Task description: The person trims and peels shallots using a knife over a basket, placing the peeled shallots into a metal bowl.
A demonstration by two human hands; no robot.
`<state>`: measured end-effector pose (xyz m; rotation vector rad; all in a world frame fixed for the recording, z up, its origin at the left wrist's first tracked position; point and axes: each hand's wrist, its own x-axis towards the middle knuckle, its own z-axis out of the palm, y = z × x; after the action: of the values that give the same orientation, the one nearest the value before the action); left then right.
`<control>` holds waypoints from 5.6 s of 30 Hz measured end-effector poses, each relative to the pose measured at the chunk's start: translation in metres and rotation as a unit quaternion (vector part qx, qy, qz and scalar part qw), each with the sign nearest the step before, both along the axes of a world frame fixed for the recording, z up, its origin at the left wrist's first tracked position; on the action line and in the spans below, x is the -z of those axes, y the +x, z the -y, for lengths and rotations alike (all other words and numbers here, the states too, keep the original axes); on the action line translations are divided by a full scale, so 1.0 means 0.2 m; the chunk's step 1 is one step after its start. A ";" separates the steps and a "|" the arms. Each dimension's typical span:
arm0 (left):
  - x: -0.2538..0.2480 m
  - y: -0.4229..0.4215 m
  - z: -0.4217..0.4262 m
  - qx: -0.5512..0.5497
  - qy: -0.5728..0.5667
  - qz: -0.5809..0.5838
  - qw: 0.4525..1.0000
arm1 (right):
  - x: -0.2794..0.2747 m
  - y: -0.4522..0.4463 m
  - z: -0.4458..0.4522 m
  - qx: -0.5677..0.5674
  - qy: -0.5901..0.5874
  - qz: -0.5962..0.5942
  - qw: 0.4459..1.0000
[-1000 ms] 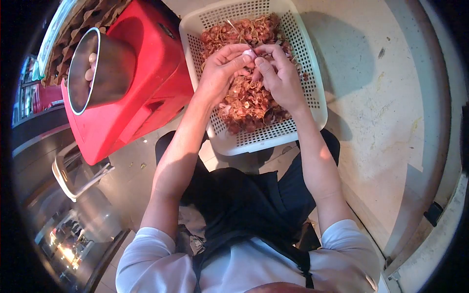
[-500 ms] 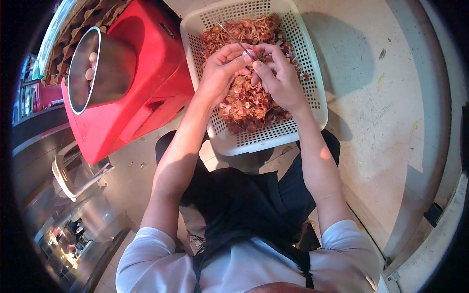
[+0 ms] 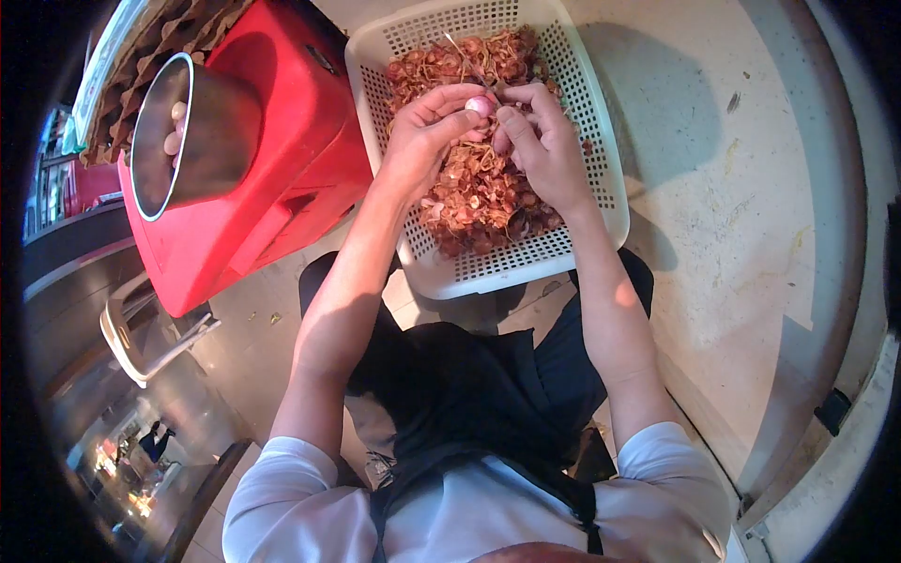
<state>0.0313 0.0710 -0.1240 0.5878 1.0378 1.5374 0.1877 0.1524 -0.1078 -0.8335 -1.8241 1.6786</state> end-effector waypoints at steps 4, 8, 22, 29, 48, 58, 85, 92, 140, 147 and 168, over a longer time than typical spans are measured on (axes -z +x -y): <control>0.00 0.00 0.00 0.002 0.006 0.016 1.000 | 0.01 0.00 -0.01 -0.012 -0.012 -0.010 1.000; 0.03 0.00 -0.01 -0.013 0.003 0.030 0.999 | -0.01 0.00 0.01 -0.035 -0.020 -0.021 0.999; 0.04 -0.02 0.00 0.005 -0.004 -0.011 1.000 | -0.01 -0.01 0.02 -0.018 0.029 -0.019 0.999; 0.02 -0.01 0.00 0.020 0.011 0.007 1.000 | -0.03 0.00 0.00 -0.014 0.014 -0.025 1.000; 0.05 -0.02 0.00 0.011 0.009 0.031 0.999 | -0.03 -0.01 0.03 -0.012 0.017 -0.003 1.000; 0.03 -0.02 0.00 0.029 0.022 0.086 0.996 | 0.00 0.01 0.00 0.035 -0.009 0.002 0.999; 0.07 0.00 0.00 0.032 0.029 0.065 0.997 | 0.01 -0.01 0.01 0.010 0.098 -0.036 0.995; 0.03 0.00 -0.01 0.010 0.019 0.070 0.997 | -0.01 0.00 0.02 -0.036 0.030 -0.025 0.999; 0.05 0.02 0.01 0.006 0.033 0.100 0.994 | 0.02 -0.01 0.06 0.021 0.188 0.015 0.982; 0.06 -0.01 0.01 0.026 0.033 0.076 0.996 | 0.01 -0.02 0.05 0.029 0.121 -0.019 0.992; 0.03 -0.02 0.00 0.062 0.021 0.117 0.991 | 0.00 0.01 0.00 -0.011 -0.080 -0.058 0.995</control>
<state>0.0274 0.0701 -0.1290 0.4796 0.7774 1.4812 0.1905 0.1528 -0.1072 -0.7655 -1.6427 1.8659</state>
